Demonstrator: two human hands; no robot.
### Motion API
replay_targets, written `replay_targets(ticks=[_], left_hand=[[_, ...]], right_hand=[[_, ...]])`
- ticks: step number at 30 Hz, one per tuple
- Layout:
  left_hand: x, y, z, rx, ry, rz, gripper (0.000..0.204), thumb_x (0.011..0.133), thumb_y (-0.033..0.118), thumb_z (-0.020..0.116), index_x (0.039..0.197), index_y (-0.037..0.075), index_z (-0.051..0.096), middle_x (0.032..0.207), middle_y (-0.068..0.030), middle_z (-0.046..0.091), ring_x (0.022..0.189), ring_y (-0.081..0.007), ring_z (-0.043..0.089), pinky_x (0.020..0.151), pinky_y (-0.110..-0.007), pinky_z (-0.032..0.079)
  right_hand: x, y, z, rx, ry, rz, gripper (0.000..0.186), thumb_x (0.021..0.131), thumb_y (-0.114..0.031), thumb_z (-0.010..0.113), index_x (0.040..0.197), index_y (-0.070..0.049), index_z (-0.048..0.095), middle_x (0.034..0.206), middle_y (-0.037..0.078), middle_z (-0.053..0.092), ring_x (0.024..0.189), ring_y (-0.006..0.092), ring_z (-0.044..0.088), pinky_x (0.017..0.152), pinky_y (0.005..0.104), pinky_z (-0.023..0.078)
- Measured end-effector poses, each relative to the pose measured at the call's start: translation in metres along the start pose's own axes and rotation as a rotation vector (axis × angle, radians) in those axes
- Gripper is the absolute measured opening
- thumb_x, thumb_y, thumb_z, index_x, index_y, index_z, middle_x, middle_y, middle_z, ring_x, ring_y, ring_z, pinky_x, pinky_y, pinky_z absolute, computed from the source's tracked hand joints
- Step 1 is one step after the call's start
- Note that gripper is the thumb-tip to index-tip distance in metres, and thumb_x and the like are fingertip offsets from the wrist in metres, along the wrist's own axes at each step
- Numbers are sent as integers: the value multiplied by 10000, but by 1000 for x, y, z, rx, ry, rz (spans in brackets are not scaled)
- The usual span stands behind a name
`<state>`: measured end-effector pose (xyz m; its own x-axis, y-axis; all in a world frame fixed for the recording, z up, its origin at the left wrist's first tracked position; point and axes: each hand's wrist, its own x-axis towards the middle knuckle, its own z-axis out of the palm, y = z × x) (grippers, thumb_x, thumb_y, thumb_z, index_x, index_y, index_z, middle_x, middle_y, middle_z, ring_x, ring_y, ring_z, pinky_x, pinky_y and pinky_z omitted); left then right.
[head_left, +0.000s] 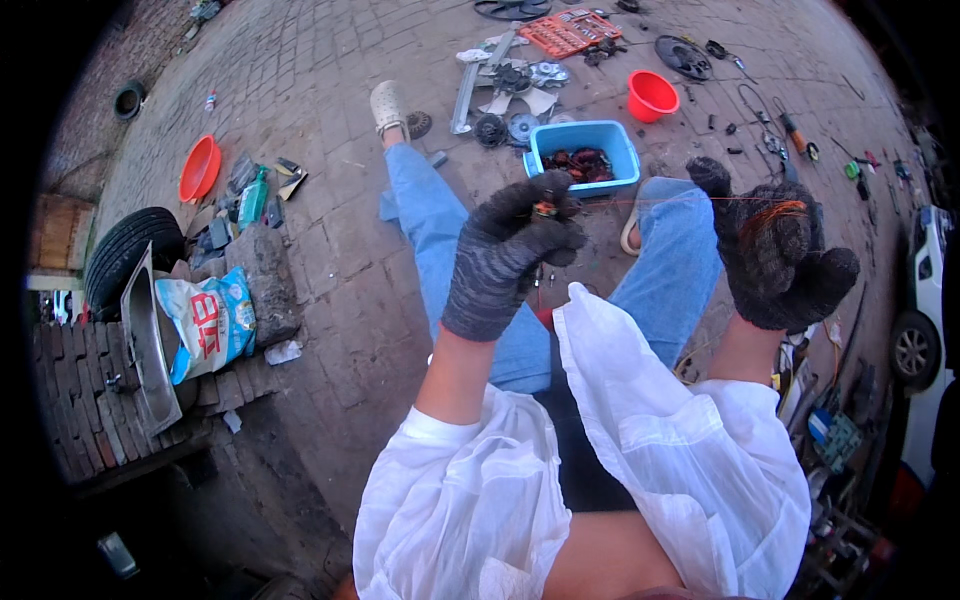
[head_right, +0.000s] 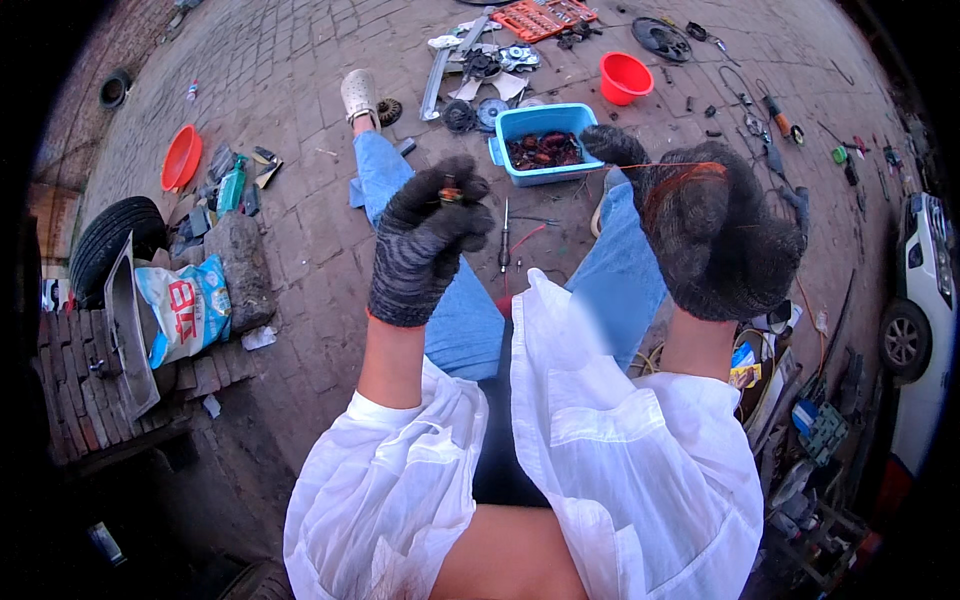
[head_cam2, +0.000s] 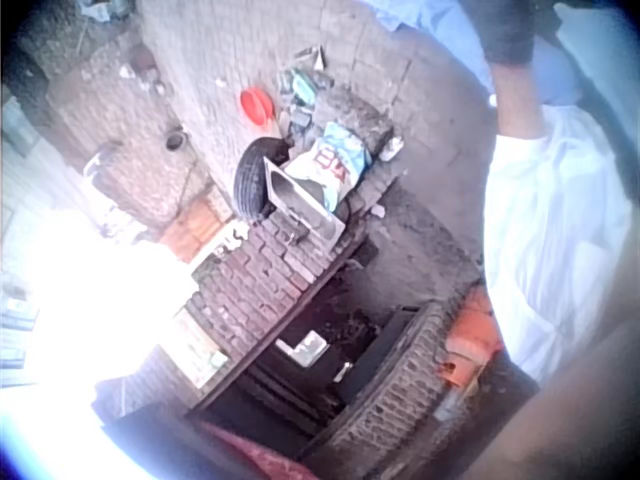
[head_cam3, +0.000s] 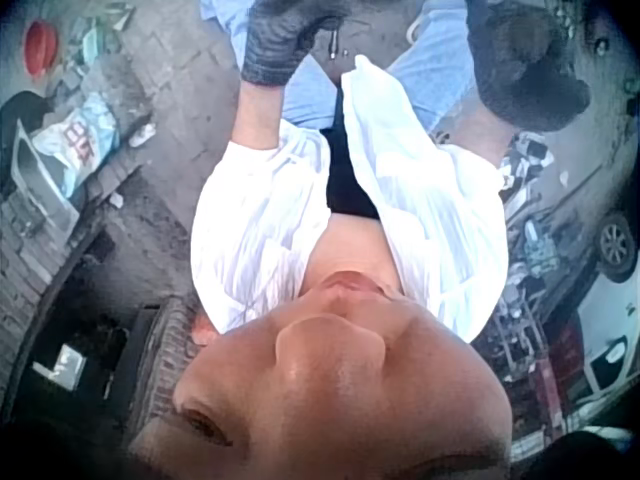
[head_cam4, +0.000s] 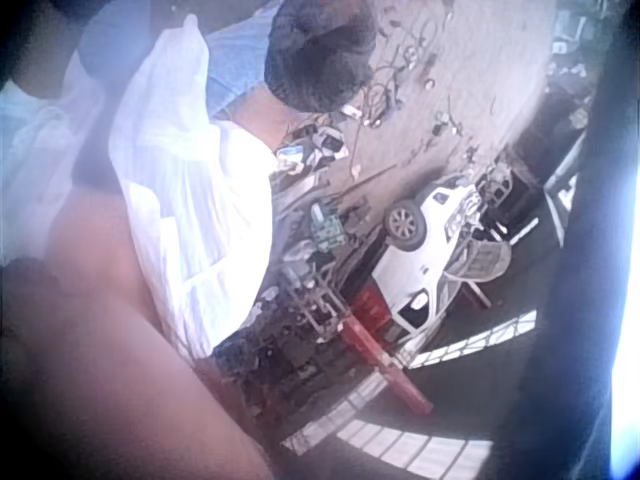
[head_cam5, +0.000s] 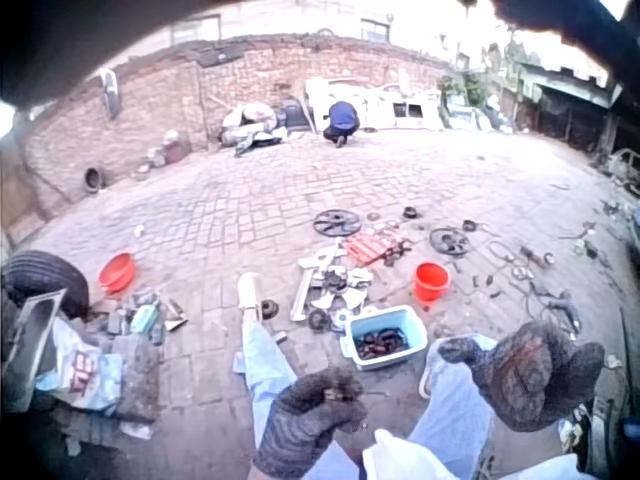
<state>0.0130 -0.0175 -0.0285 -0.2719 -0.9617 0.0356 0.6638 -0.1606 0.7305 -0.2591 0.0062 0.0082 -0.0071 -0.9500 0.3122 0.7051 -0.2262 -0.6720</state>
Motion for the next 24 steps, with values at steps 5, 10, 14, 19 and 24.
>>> replay_targets(ticks=[5, 10, 14, 19, 24], left_hand=[[13, -14, 12, 380, 162, 87, 346, 792, 1, 619, 1133, 25, 569, 1003, -103, 625, 814, -174, 643, 645, -248, 541], [10, -4, 1, 156, 276, 25, 313, 820, 47, 606, 1125, 16, 546, 972, -93, 618, 775, -176, 644, 622, -238, 536], [14, -6, -5, 148, 248, -38, 282, 825, 73, 610, 1095, 23, 541, 907, -70, 605, 724, -172, 637, 579, -237, 523], [4, -8, -10, 40, 153, 37, 293, 810, 67, 617, 1091, 45, 536, 895, -64, 577, 675, -166, 586, 516, -247, 473], [-6, 6, -16, -324, -218, -95, 431, 762, 110, 662, 1157, 45, 503, 954, -98, 554, 681, -173, 520, 496, -247, 407]], right_hand=[[39, -4, 31, -372, -892, -44, 629, 730, -473, 666, 1160, -35, 528, 946, 94, 618, 887, 218, 598, 978, 519, 321], [31, 9, 79, -675, -1083, -146, 357, 622, -230, 778, 862, -40, 595, 793, 79, 613, 698, 219, 608, 802, 460, 438], [15, 1, 70, -813, -927, -169, 331, 675, -243, 738, 883, -37, 584, 813, 84, 610, 709, 216, 603, 807, 439, 445], [-12, -13, 10, -1151, -346, -91, 304, 740, -258, 688, 908, -33, 570, 836, 89, 606, 722, 211, 597, 813, 413, 454], [0, -29, -23, -1700, -39, -360, 207, 759, -186, 648, 900, -50, 581, 841, 95, 608, 749, 227, 596, 786, 370, 466]])
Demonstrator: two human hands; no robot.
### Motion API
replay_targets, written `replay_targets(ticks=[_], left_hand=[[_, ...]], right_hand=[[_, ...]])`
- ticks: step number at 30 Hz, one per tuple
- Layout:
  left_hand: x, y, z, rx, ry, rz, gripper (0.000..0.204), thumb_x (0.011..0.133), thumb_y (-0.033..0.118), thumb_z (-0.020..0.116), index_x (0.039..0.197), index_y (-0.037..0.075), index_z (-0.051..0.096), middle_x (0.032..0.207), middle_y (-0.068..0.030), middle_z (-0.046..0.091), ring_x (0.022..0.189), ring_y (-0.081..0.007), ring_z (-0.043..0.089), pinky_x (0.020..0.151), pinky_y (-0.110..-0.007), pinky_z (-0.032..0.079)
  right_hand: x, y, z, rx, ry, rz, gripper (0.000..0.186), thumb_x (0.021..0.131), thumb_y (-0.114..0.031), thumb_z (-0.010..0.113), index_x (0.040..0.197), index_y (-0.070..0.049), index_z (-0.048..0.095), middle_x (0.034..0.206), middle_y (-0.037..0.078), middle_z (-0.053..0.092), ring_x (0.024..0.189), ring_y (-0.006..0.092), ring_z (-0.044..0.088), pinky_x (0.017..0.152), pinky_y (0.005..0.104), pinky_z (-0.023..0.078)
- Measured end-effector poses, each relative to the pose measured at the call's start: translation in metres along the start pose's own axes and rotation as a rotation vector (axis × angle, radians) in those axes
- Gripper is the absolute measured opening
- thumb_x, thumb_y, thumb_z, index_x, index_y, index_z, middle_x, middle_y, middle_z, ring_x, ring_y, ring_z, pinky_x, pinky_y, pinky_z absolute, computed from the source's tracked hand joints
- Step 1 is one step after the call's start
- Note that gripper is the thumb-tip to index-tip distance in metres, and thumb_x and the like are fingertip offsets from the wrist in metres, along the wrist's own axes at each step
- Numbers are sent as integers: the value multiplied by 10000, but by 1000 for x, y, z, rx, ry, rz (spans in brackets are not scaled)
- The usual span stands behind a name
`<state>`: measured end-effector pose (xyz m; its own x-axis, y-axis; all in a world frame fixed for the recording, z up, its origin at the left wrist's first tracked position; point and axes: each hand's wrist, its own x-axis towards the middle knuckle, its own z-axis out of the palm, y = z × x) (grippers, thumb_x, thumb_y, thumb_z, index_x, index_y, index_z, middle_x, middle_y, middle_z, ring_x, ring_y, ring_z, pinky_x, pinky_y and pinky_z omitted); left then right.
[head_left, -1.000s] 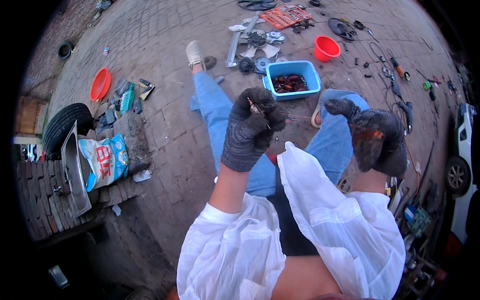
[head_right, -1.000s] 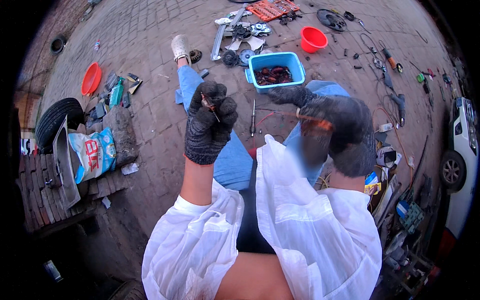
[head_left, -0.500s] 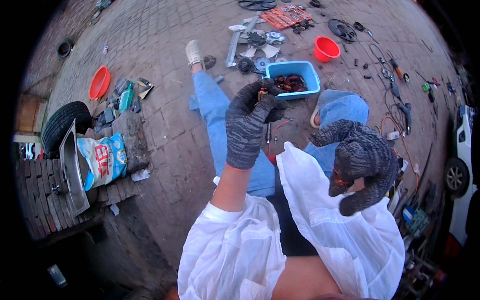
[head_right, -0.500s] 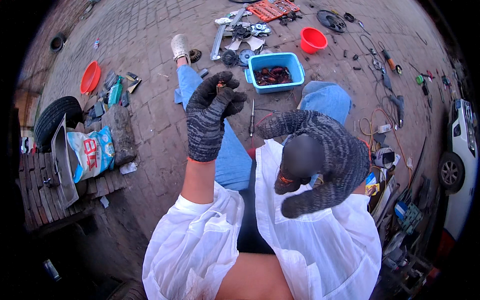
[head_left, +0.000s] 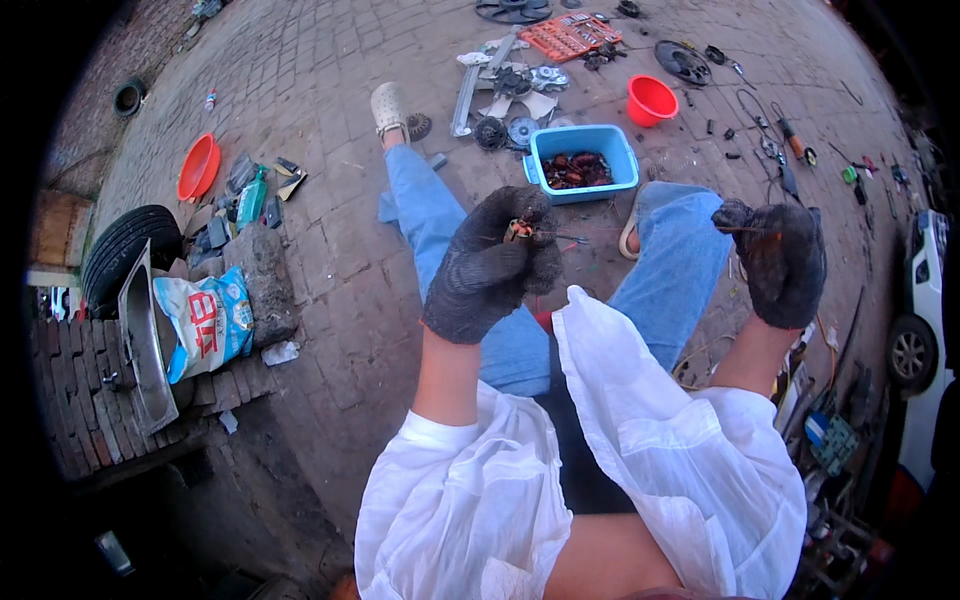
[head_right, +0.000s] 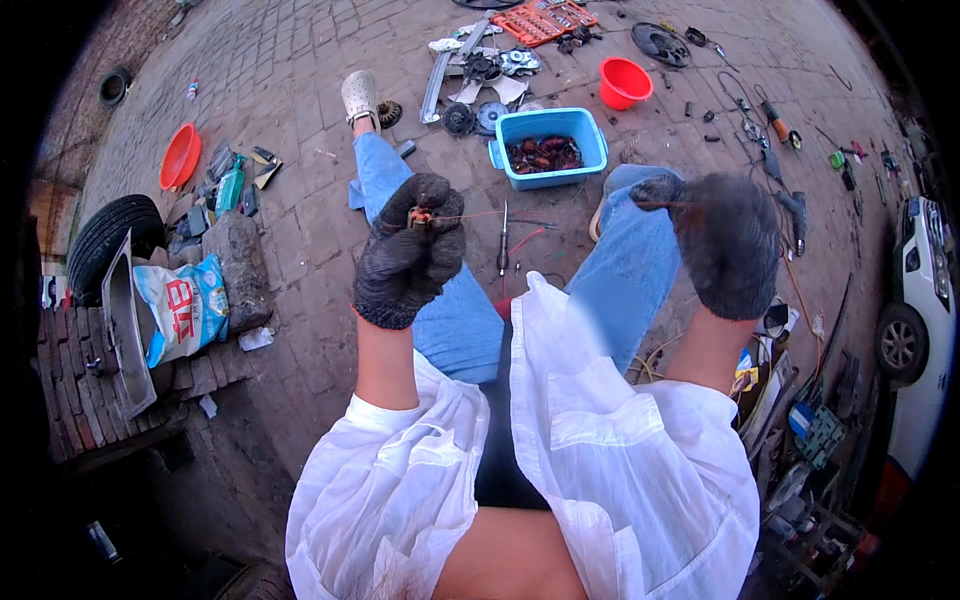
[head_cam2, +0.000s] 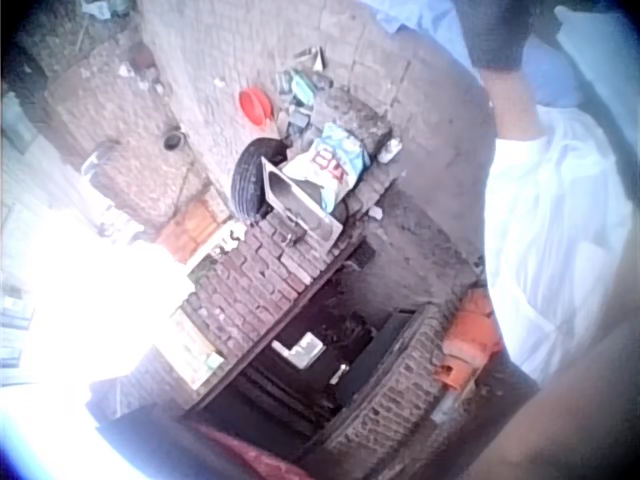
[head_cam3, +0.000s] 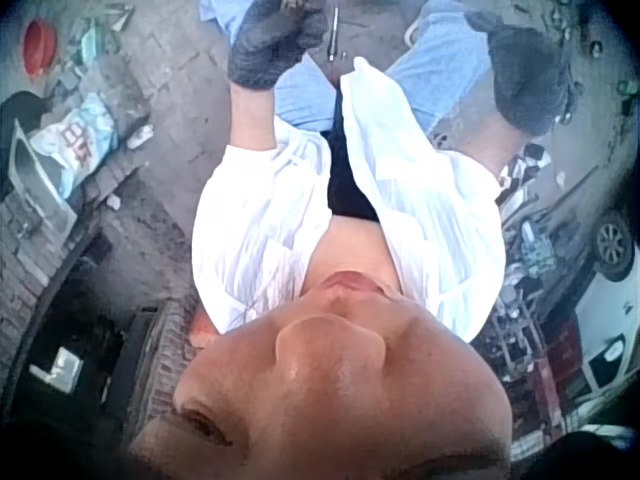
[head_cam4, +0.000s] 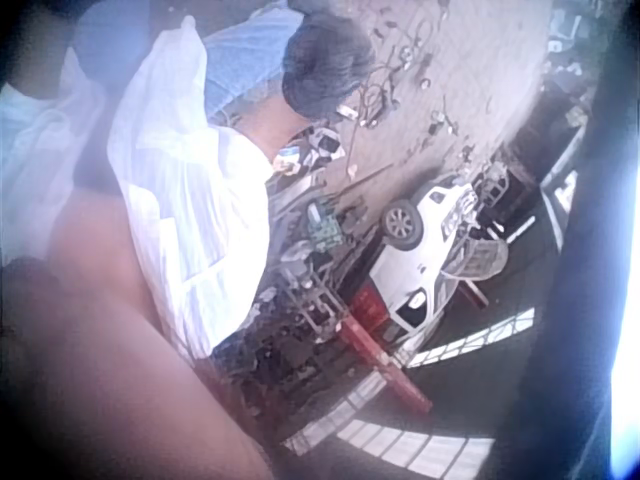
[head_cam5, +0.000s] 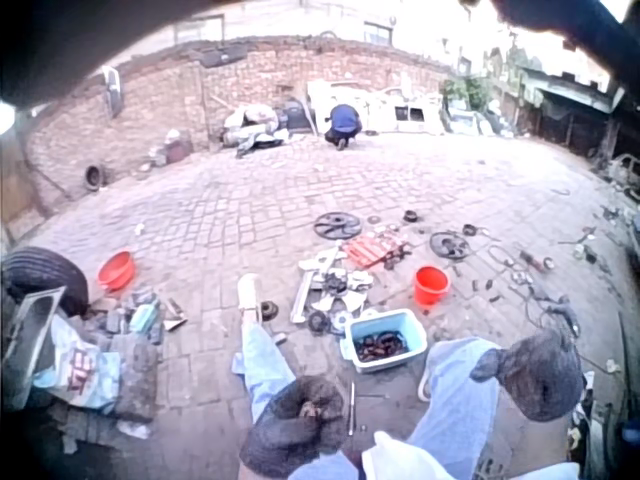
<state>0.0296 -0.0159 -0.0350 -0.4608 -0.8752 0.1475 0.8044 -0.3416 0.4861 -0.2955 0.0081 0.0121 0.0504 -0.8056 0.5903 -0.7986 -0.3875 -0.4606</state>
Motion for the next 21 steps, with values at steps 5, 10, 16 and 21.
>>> replay_targets(ticks=[5, 10, 16, 21], left_hand=[[-2, 9, 11, 107, 157, 57, 446, 791, 117, 640, 1200, 36, 481, 972, -108, 551, 734, -197, 546, 578, -262, 455], [12, 0, 15, 74, 432, 189, 338, 871, 60, 534, 1202, 20, 477, 990, -98, 542, 789, -210, 549, 658, -273, 482], [16, 0, 6, -447, 140, 74, 344, 872, 76, 538, 1204, 13, 475, 979, -57, 544, 848, -182, 526, 639, -260, 478], [16, -13, -2, 103, 102, 40, 374, 822, 29, 585, 1185, 1, 500, 977, -73, 585, 847, -192, 579, 655, -271, 505]], right_hand=[[7, -12, 7, 866, -22, 242, 149, 787, -77, 596, 931, -38, 585, 879, 85, 606, 818, 226, 588, 802, 347, 475], [-12, -18, -2, 285, -9, 110, 232, 805, -140, 585, 1006, -25, 567, 985, 110, 588, 906, 214, 576, 858, 342, 464], [-22, 14, -6, 619, -49, 350, 327, 843, -279, 549, 1068, -43, 570, 1061, 114, 591, 971, 232, 572, 902, 377, 447], [-16, 23, -2, 1634, 120, 396, 359, 873, -308, 507, 1112, -47, 570, 1098, 122, 596, 986, 295, 580, 912, 485, 430]])
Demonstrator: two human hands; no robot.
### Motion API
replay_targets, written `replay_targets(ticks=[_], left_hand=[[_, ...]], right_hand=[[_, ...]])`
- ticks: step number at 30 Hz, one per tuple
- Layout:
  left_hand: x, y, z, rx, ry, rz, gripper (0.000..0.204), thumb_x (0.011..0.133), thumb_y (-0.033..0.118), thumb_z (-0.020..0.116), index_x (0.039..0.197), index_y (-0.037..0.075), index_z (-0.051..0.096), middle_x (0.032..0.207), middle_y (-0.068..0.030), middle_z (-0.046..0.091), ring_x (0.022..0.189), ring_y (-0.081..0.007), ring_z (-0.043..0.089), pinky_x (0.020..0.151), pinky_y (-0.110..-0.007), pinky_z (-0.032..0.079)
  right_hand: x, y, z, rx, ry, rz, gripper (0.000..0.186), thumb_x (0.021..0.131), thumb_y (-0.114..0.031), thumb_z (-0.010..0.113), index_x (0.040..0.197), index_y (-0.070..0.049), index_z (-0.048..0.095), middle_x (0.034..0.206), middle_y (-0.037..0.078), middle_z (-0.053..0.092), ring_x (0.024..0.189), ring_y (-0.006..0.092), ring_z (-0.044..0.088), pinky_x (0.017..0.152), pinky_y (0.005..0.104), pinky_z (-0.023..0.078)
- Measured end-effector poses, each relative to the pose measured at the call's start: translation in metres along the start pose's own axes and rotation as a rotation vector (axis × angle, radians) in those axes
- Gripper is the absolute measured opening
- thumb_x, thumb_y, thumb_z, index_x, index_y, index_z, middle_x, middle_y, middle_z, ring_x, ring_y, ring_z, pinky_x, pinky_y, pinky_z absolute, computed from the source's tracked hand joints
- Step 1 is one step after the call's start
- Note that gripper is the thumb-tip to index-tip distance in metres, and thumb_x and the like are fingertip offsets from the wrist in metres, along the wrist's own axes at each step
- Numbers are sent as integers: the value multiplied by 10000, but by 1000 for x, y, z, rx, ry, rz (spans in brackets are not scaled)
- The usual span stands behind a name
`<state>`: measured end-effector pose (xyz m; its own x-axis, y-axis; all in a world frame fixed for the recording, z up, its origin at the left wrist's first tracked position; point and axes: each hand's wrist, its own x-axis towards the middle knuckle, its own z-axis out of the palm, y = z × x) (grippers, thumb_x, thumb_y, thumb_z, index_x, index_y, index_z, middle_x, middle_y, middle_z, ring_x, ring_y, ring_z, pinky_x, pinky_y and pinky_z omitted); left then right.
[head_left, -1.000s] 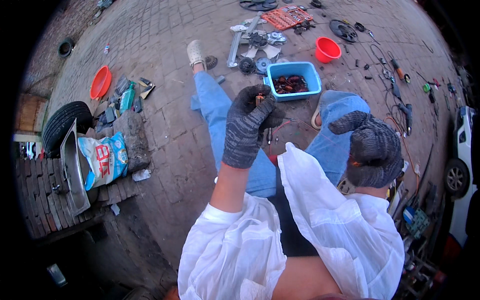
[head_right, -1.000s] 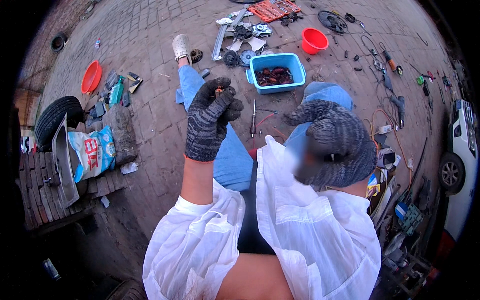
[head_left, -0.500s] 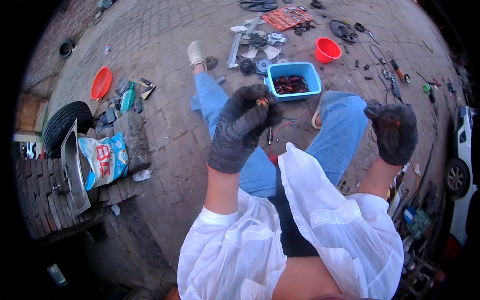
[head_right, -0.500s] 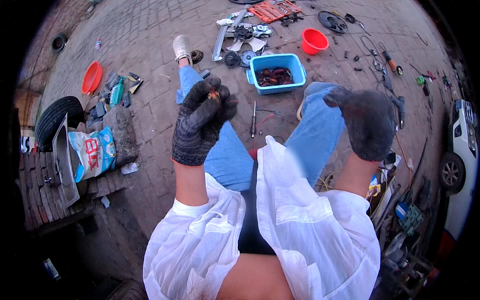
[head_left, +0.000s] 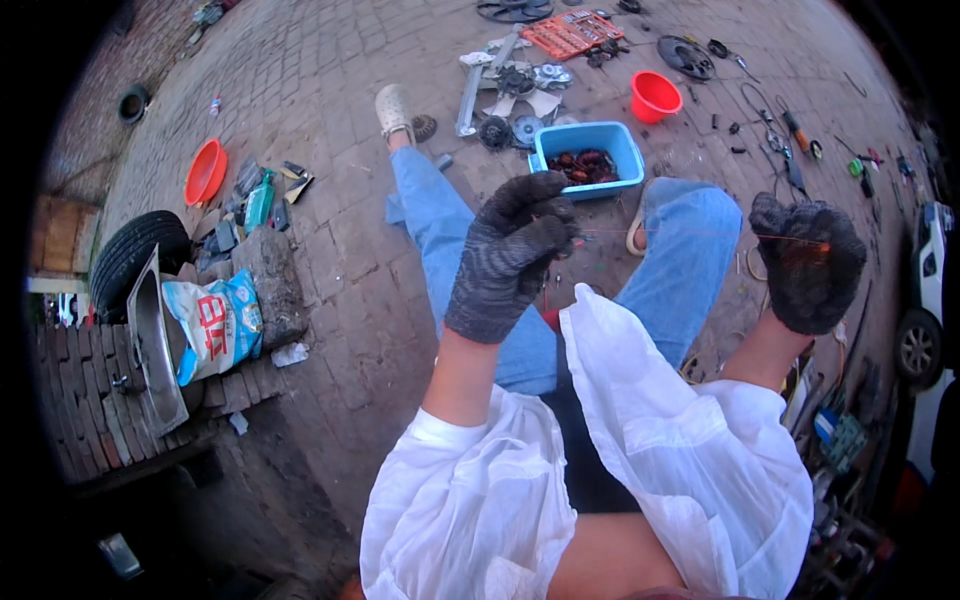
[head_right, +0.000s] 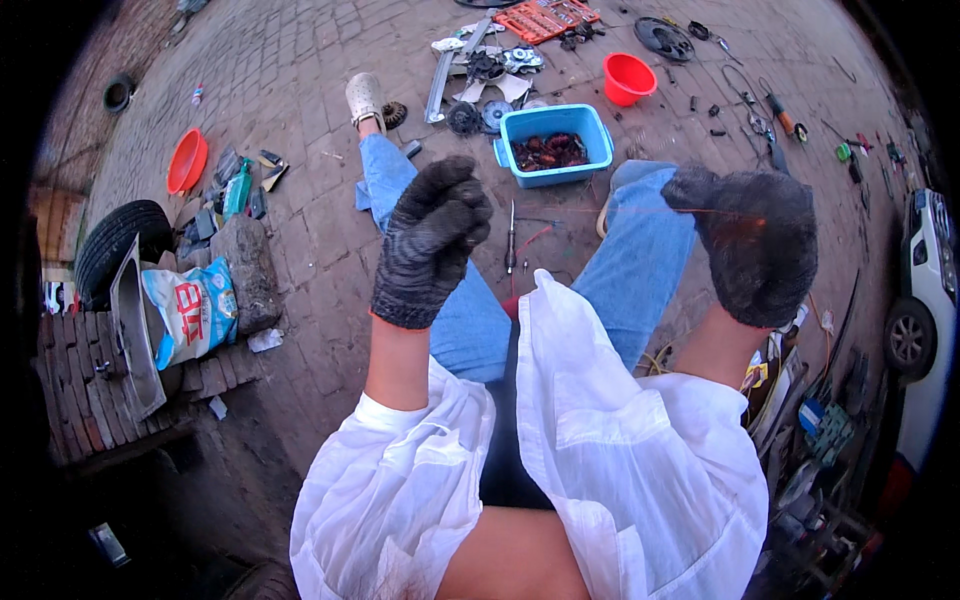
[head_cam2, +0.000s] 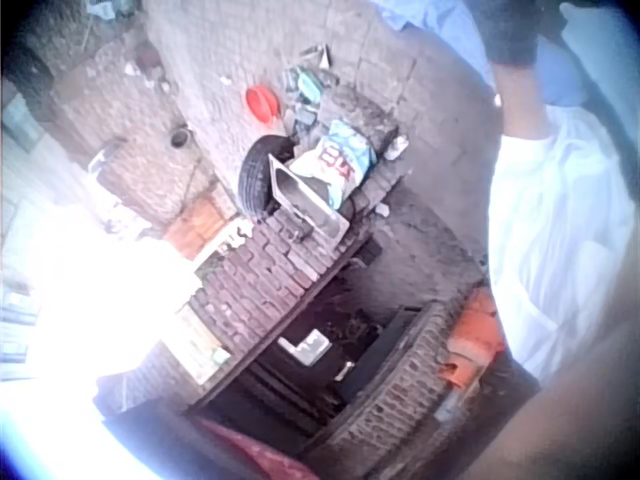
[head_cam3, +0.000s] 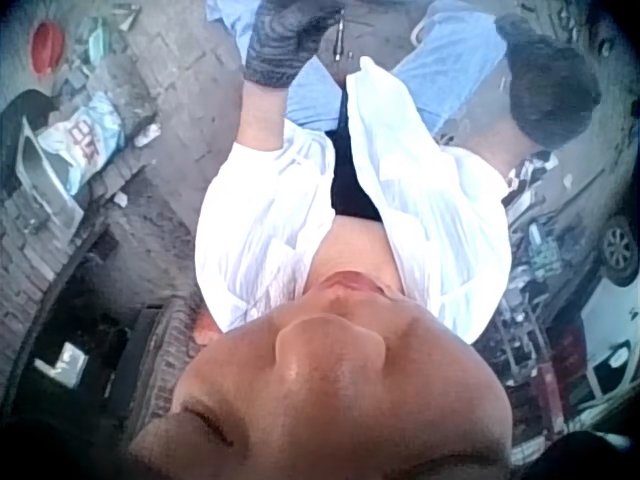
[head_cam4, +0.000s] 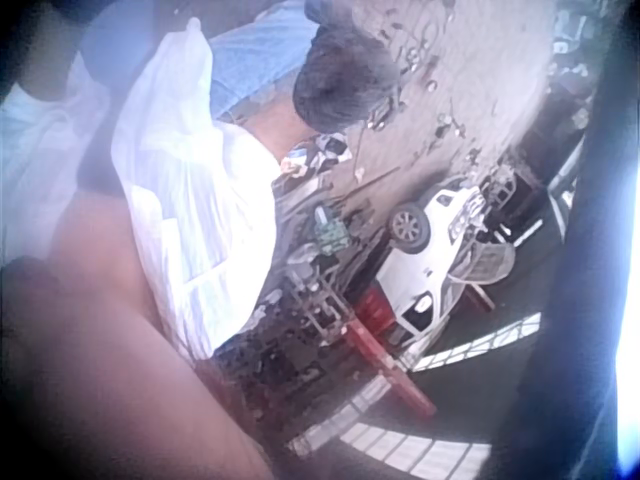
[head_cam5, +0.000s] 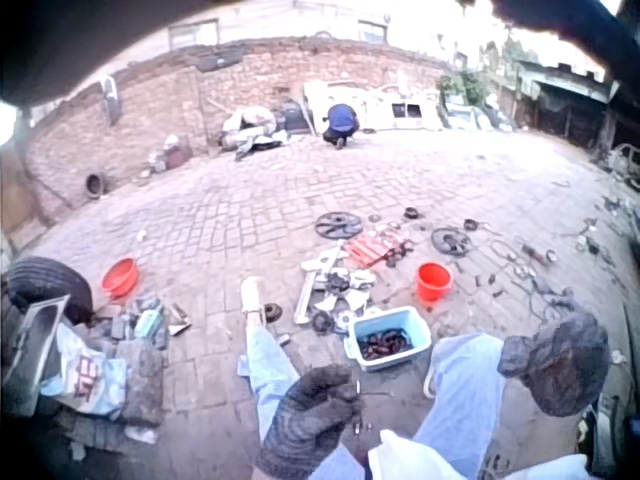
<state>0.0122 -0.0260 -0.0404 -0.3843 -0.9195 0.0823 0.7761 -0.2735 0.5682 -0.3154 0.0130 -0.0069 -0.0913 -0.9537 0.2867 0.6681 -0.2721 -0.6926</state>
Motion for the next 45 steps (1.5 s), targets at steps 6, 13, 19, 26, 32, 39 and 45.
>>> replay_targets(ticks=[6, 13, 19, 26, 32, 39, 45], left_hand=[[-2, -10, 7, 405, 67, 88, 423, 751, -63, 628, 1157, 1, 530, 1030, -117, 614, 942, -211, 601, 799, -317, 519], [-3, -10, 5, 1001, 204, 236, 376, 748, -62, 641, 1112, -3, 568, 1043, -100, 615, 937, -161, 590, 818, -279, 505], [10, -16, -6, 1224, 347, 519, 366, 758, -61, 634, 1111, 10, 573, 1014, -92, 617, 874, -143, 597, 741, -252, 517], [15, -4, 4, 866, 429, 374, 425, 761, -61, 615, 1167, 30, 529, 916, -62, 586, 694, -116, 578, 542, -229, 480], [-3, 21, -15, 190, 71, 77, 461, 778, -51, 556, 1224, 28, 473, 847, -43, 498, 553, -92, 457, 452, -202, 378], [-14, 18, -25, 277, 212, 199, 348, 754, 89, 653, 1064, -14, 535, 842, -127, 597, 613, -200, 553, 501, -289, 433], [-25, 14, -16, 493, 80, 268, 377, 812, 225, 654, 1089, -13, 560, 909, -137, 612, 674, -204, 600, 546, -303, 487]], right_hand=[[28, -19, 54, -16, -448, -72, 451, 913, -351, 426, 1228, -36, 491, 1222, 151, 517, 1102, 314, 513, 982, 544, 340], [14, -19, 75, -200, -385, -79, 462, 884, -401, 435, 1143, -31, 529, 1130, 138, 554, 1025, 284, 539, 952, 495, 364], [17, 22, 130, -526, -1066, -219, 401, 839, -391, 499, 1022, -40, 565, 1013, 113, 576, 905, 247, 559, 867, 435, 410], [3, 23, 133, -452, -1209, -299, 343, 785, -378, 574, 880, -50, 607, 878, 83, 602, 764, 205, 582, 767, 366, 463], [9, -14, 53, 63, -570, 24, 461, 866, -452, 434, 1091, -62, 536, 1014, 83, 595, 985, 258, 542, 961, 408, 352], [61, 19, 66, 502, -127, 76, 606, 882, -441, 448, 1250, 39, 436, 1183, 192, 546, 1055, 313, 555, 1079, 445, 235], [60, 43, 62, -486, -111, -112, 709, 863, -534, 415, 1324, 1, 360, 1290, 197, 452, 1222, 295, 412, 1089, 409, 184]])
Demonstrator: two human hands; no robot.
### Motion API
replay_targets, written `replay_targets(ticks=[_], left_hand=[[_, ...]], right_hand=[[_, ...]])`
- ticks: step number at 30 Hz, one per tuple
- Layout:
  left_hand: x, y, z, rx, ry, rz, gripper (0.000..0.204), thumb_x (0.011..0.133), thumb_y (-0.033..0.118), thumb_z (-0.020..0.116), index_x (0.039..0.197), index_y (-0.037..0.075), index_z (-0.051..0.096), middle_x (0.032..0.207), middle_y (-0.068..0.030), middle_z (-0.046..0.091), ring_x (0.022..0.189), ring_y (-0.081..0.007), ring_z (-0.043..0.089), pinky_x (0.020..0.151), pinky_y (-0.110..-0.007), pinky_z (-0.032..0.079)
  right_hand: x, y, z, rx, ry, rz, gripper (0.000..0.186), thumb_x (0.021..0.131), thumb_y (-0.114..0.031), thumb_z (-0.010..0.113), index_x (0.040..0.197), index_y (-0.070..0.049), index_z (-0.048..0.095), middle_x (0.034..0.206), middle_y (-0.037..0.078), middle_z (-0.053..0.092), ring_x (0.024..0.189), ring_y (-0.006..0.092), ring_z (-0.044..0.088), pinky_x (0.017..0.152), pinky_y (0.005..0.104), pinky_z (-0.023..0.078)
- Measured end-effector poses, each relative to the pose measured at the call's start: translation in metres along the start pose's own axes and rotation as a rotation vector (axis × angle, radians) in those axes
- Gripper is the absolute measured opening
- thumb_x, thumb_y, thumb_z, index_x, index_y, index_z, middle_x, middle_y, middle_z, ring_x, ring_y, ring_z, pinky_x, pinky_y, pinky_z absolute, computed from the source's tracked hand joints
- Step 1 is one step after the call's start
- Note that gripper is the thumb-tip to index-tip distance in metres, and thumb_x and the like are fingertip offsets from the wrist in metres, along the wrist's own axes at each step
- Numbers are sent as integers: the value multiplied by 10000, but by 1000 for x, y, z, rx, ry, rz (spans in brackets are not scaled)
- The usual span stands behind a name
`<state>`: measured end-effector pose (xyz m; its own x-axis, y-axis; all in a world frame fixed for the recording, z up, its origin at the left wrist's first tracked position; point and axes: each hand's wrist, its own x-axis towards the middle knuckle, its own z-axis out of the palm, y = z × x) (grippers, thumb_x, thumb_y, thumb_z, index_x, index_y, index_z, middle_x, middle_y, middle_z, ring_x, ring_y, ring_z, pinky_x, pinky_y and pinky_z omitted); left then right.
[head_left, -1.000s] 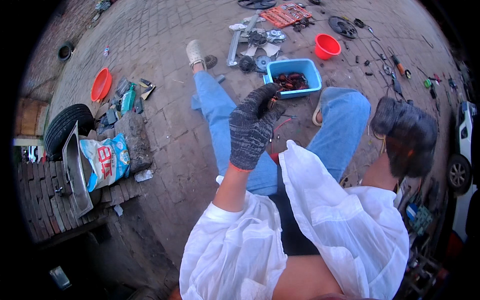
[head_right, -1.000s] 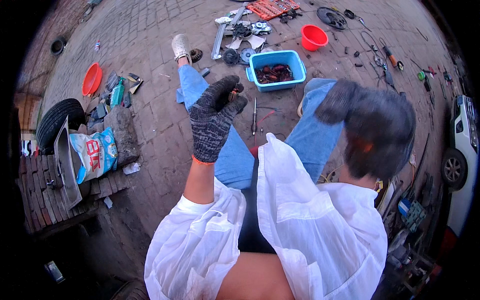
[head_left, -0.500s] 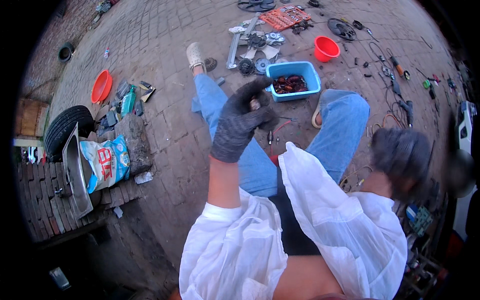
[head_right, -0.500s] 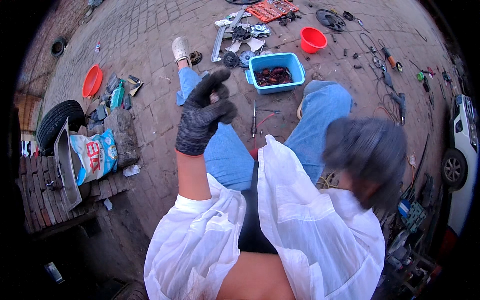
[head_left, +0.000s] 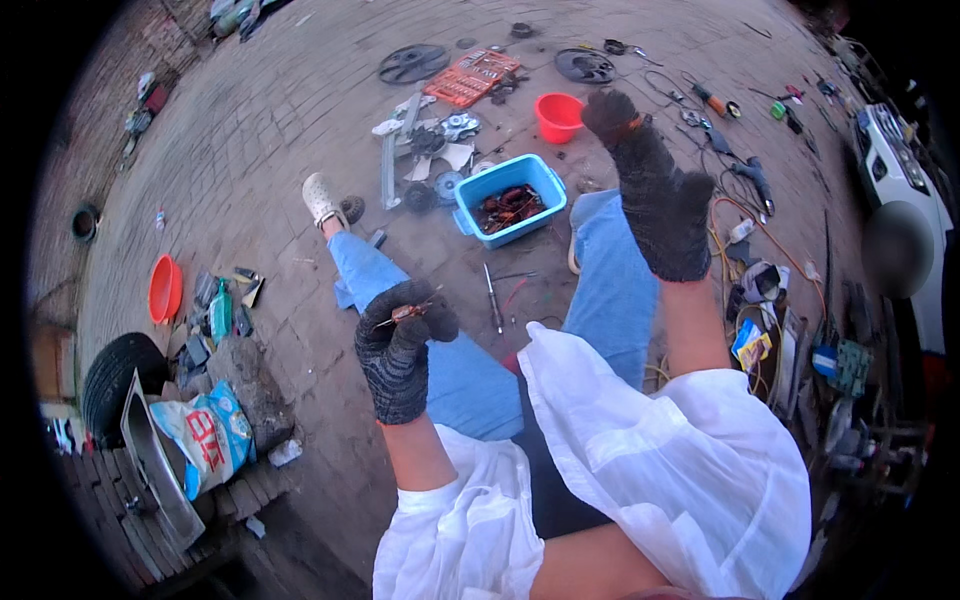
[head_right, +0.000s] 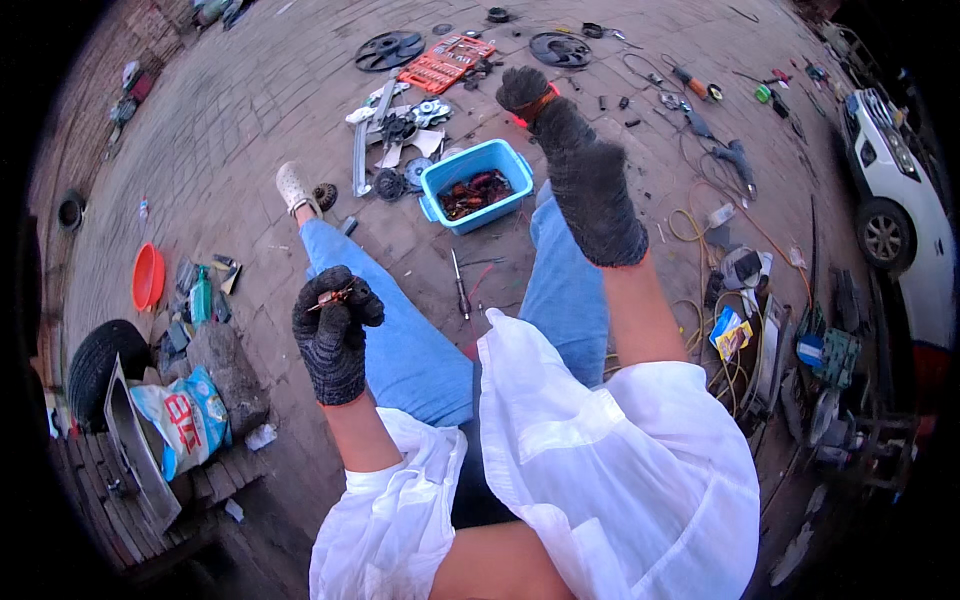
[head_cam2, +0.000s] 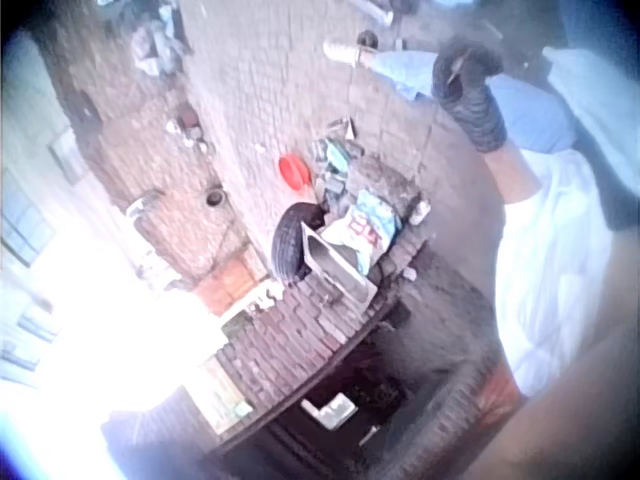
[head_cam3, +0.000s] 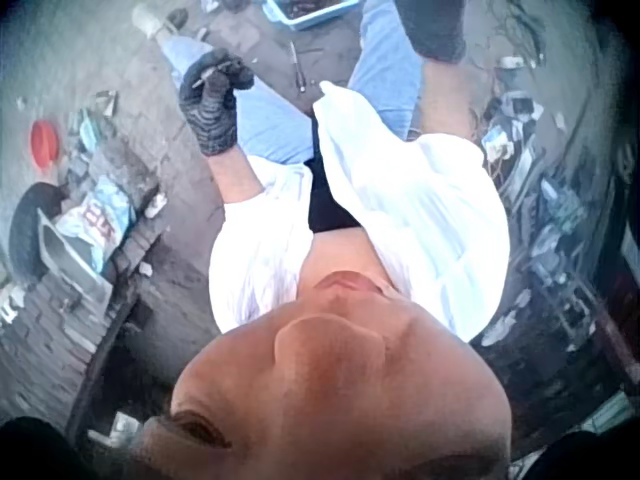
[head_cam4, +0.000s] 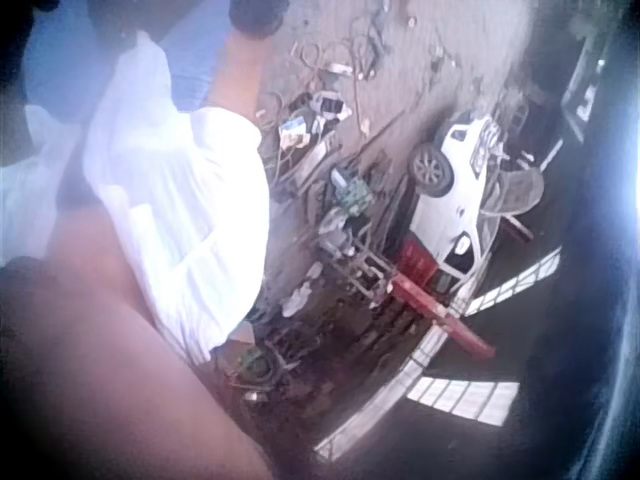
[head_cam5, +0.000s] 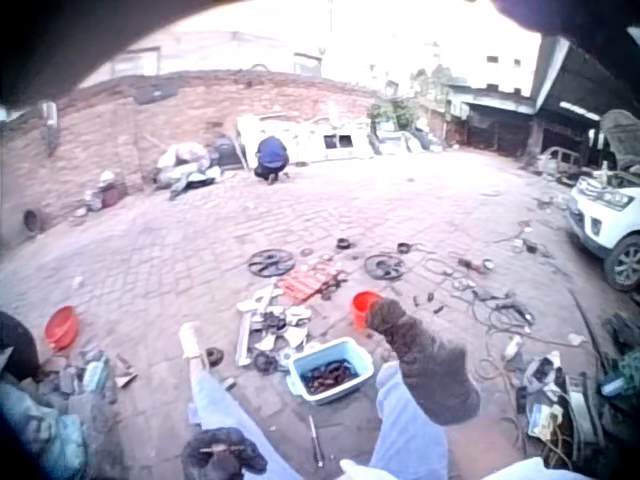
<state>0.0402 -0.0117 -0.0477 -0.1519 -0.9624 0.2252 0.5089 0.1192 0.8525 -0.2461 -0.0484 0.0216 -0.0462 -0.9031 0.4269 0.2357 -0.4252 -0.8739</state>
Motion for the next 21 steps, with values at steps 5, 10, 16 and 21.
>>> replay_targets(ticks=[5, 10, 16, 21], left_hand=[[1, 29, 23, 275, -4, 191, 400, 816, 267, 646, 1065, -36, 567, 875, -140, 618, 638, -197, 598, 543, -288, 485], [13, 45, 22, 137, 142, 186, 297, 843, 122, 602, 1100, -21, 557, 1002, -152, 607, 779, -188, 623, 650, -292, 517], [21, 8, 10, -133, 223, 51, 286, 809, 6, 597, 1091, -7, 554, 1018, -116, 595, 814, -171, 605, 690, -283, 505], [10, -1, 27, 109, 174, -22, 283, 777, 11, 643, 1056, -3, 594, 884, -89, 609, 672, -131, 571, 569, -242, 454]], right_hand=[[-11, 3, 10, -1203, -339, -222, 619, 710, -483, 656, 1173, -91, 532, 1056, 97, 604, 974, 222, 584, 1095, 434, 139], [-28, -1, 32, -1215, -892, -5, 402, 689, -430, 702, 897, -92, 636, 769, 86, 624, 804, 242, 624, 1072, 460, 193], [-27, -12, 34, 156, -950, 14, 359, 648, -318, 751, 842, -55, 601, 660, 41, 600, 720, 202, 623, 1044, 460, 266], [-36, -26, 59, 170, -27, 79, 571, 668, -287, 745, 1129, -21, 540, 1065, 100, 598, 989, 237, 582, 1034, 423, 304]])
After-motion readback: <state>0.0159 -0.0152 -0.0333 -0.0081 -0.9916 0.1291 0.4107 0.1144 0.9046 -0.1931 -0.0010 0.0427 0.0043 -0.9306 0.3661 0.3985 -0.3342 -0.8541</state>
